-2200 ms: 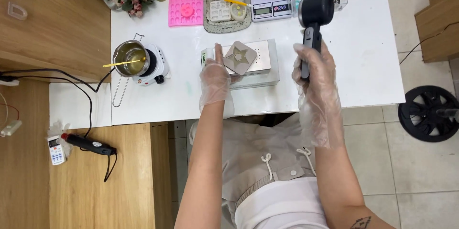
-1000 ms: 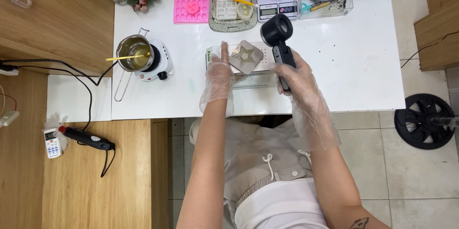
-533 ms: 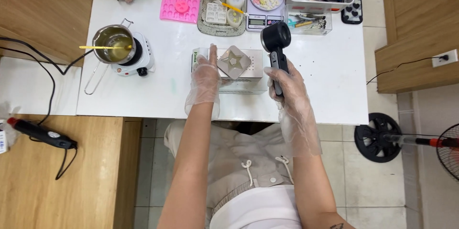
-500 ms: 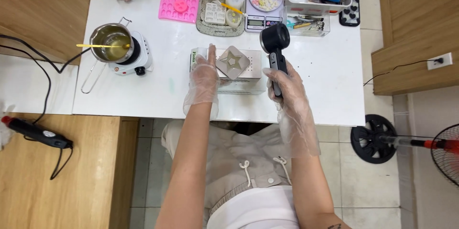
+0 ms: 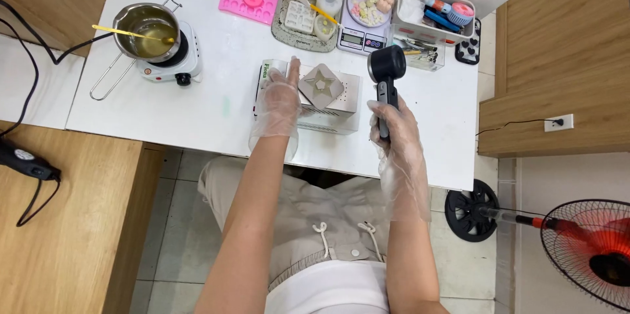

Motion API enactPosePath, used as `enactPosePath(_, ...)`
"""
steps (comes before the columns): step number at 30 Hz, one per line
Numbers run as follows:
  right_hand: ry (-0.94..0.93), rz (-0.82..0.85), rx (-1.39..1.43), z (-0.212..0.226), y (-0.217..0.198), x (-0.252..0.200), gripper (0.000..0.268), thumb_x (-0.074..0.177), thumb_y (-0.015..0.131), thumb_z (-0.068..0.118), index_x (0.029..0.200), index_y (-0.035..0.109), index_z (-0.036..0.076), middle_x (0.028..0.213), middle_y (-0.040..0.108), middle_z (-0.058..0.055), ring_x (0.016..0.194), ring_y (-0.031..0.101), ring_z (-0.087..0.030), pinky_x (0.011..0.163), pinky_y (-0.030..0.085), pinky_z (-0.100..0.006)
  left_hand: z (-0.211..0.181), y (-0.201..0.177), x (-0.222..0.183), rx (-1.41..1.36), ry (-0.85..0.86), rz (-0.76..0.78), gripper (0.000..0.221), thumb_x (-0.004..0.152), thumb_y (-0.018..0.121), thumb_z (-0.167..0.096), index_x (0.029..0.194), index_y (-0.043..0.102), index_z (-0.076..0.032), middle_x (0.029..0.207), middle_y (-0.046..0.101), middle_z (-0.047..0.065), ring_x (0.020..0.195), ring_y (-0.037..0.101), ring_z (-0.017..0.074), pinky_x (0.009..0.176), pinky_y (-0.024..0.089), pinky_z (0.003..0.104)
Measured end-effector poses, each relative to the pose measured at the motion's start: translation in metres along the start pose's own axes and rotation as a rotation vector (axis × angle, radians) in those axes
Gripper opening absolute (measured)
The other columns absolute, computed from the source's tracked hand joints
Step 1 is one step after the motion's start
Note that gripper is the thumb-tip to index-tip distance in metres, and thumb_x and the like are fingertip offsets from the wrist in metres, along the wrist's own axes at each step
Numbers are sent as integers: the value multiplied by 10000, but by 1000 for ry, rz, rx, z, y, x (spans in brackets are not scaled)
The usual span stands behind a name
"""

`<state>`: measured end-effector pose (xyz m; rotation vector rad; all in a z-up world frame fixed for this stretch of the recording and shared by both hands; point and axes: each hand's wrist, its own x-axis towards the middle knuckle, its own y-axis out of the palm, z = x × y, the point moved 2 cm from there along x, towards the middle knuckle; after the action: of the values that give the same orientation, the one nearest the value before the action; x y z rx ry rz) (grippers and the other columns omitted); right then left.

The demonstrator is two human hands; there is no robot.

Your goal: Heating a star-shaped candle mold using a handheld heat gun.

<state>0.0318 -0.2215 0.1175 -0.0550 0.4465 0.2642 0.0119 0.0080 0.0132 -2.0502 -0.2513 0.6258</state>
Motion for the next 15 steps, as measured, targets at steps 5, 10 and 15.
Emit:
enactPosePath(5,34,68,20,-4,8,1,349,863,721,178,1137,550,45,670,574,-19,450,504,-92,386,351,-225,3,10,6,-30,3,-9,1259,651,966,-205,1601,151,-340,1527,317,303,1352,438,465,1064,464,482)
enactPosePath(10,20,99,-63,1,15,-2,375,858,706,167,1186,577,40,665,584,-18,450,514,-93,376,348,-226,5,11,2,-69,0,-21,1193,696,917,-108,1603,179,-346,1556,308,285,1383,419,458,1104,450,459)
enactPosePath(15,1,-2,34,0,-1,6,451,862,706,164,1276,563,56,666,566,-1,455,499,-74,392,367,-217,12,31,18,-70,24,-69,1112,783,826,0,1617,185,-362,1575,284,296,1397,404,451,1101,442,454)
